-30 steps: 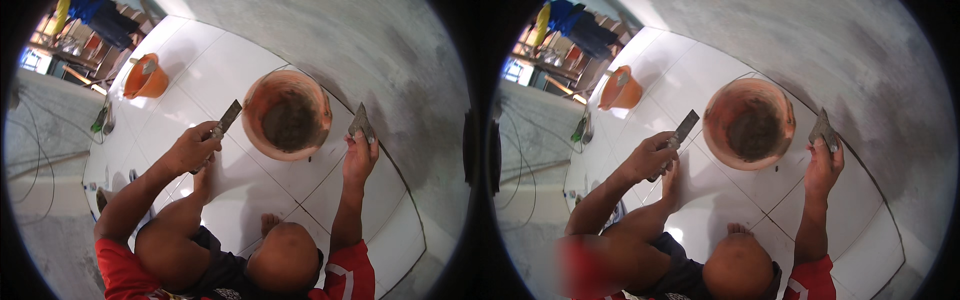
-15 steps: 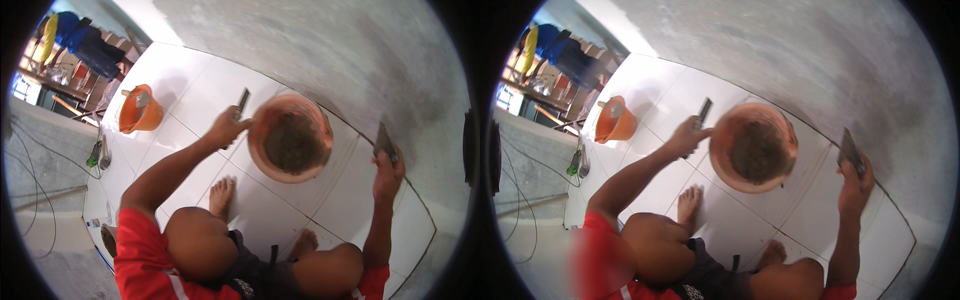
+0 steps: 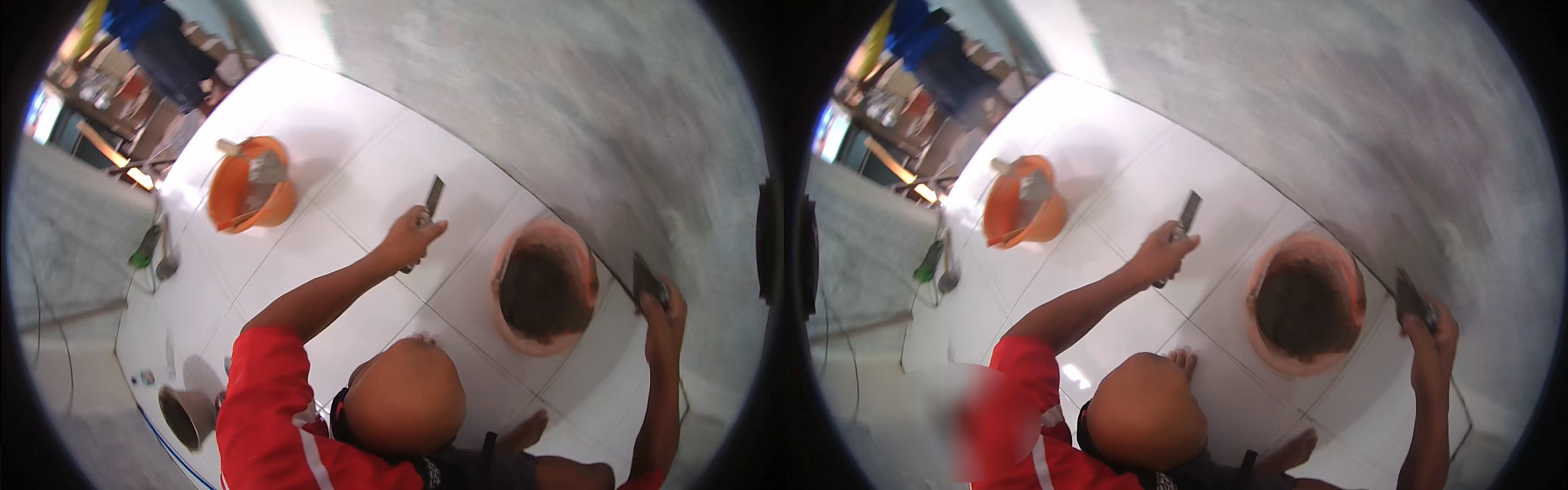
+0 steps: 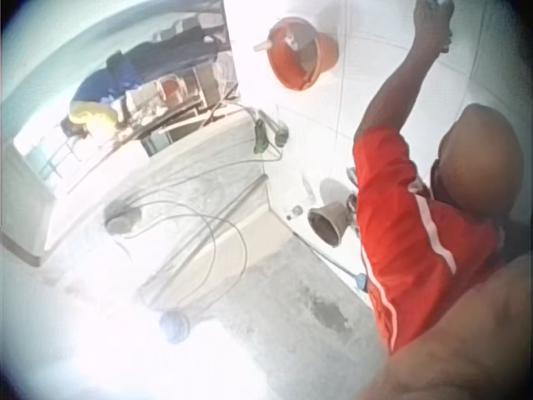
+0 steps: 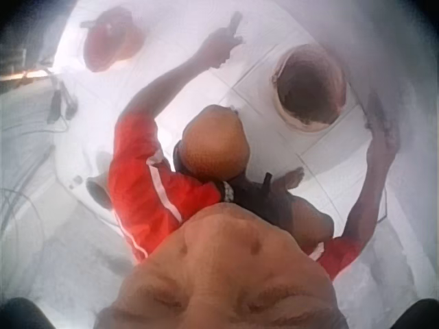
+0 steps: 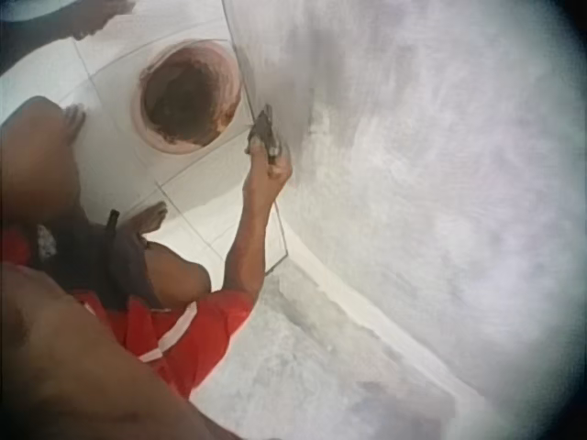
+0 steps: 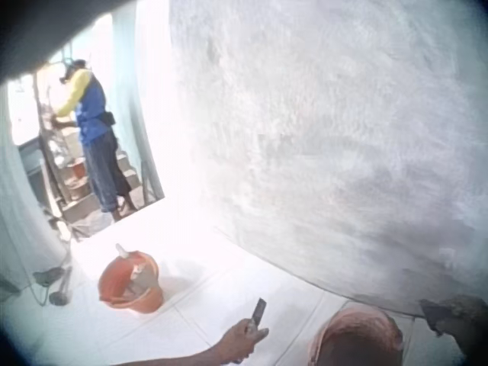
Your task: The person scoops grout from a bucket using a trowel and applies it to the gaps between white floor tiles with a smaller tool. They repeatedly smooth the grout lines and wipe excess material from the tile surfaces.
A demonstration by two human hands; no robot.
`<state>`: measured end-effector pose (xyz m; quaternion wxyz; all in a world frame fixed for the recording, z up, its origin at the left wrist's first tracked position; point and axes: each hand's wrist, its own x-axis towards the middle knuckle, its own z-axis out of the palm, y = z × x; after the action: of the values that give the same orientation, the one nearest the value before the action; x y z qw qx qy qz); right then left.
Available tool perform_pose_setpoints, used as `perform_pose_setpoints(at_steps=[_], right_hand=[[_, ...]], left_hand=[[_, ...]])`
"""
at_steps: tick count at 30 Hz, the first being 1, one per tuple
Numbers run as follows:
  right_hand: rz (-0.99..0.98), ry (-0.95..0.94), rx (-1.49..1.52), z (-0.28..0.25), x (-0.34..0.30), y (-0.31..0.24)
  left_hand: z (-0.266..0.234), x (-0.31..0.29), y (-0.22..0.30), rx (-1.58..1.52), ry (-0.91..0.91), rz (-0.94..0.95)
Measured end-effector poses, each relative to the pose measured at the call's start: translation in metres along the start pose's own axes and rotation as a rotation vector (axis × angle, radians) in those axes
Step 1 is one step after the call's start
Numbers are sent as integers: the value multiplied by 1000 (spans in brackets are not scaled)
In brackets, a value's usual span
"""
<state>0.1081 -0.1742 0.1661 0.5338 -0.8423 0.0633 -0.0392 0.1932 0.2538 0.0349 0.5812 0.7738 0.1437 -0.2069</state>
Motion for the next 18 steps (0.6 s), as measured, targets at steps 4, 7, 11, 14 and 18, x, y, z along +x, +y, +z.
perform_pose_setpoints(at_steps=[4, 7, 11, 14, 18], right_hand=[[80, -120, 37, 47, 10, -24], [154, -8, 98, 68, -9, -16], [257, 66, 72, 56, -37, -5], [285, 112, 61, 53, -49, -1], [295, 131, 113, 59, -46, 11]], left_hand=[[8, 19, -17, -156, -112, 45], [39, 39, -15, -83, -177, 152], [74, 46, -7, 10, -228, 181], [86, 54, -9, -44, -300, 140], [107, 67, -29, -45, -199, 399]])
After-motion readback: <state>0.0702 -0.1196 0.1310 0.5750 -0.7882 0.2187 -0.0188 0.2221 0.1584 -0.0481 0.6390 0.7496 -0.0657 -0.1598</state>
